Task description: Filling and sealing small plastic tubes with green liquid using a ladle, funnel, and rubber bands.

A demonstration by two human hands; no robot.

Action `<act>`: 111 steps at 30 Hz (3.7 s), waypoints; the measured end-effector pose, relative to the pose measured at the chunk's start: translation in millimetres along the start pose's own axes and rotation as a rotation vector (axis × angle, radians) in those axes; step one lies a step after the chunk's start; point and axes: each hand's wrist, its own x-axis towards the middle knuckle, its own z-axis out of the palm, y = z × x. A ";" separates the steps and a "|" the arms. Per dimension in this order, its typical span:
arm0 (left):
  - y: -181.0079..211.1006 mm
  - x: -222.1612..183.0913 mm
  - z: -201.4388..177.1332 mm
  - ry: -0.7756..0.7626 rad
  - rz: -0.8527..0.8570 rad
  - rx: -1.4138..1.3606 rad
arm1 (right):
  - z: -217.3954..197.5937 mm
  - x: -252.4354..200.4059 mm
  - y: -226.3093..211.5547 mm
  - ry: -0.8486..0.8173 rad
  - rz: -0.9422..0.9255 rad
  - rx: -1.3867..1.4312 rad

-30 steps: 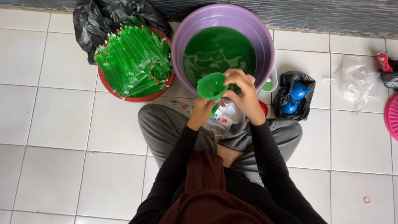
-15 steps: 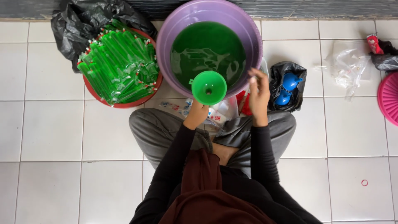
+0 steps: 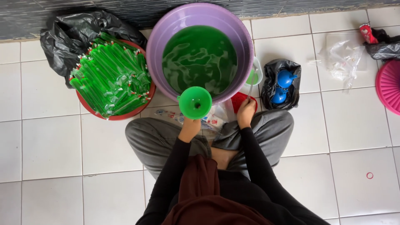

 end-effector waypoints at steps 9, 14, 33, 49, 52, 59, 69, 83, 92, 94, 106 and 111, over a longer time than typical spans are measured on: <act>-19.2 -17.1 -4.8 0.067 -0.060 0.027 | -76.3 -16.3 -75.0 0.018 -0.130 0.335; -24.8 -18.7 -8.0 0.114 -0.063 0.055 | -37.3 37.4 -87.0 -0.414 -0.406 -0.458; 59.7 24.6 -20.6 0.201 -0.077 0.002 | -215.1 27.1 -246.1 -1.162 0.281 0.441; 81.1 81.0 -48.9 0.060 0.033 0.012 | -292.5 -59.5 -261.1 -0.983 -0.248 0.396; 92.2 85.3 -51.7 0.057 0.042 0.003 | -298.1 -73.0 -254.4 -0.808 -0.414 0.246; 94.0 86.1 -47.2 0.049 0.050 -0.129 | -275.6 -58.0 -218.9 -0.726 -0.355 0.583; 52.4 83.9 -8.2 -0.111 0.014 -0.236 | -168.1 -39.2 -110.1 -0.089 -0.222 0.207; 56.0 84.0 35.7 -0.142 0.026 -0.115 | -77.4 24.2 -19.7 -0.504 0.374 0.635; 28.4 54.7 31.5 -0.046 0.069 -0.029 | -211.7 -74.5 -233.7 -0.330 -0.360 0.726; 21.8 43.9 31.8 -0.020 0.076 0.000 | -218.5 -84.2 -243.5 -0.389 -0.391 0.690; 108.3 64.2 38.4 -0.047 -0.045 -0.071 | -215.6 -18.7 -200.1 -0.280 0.013 0.876; 102.6 68.9 52.4 -0.042 -0.077 -0.109 | -119.5 80.7 -65.2 0.003 -0.046 0.764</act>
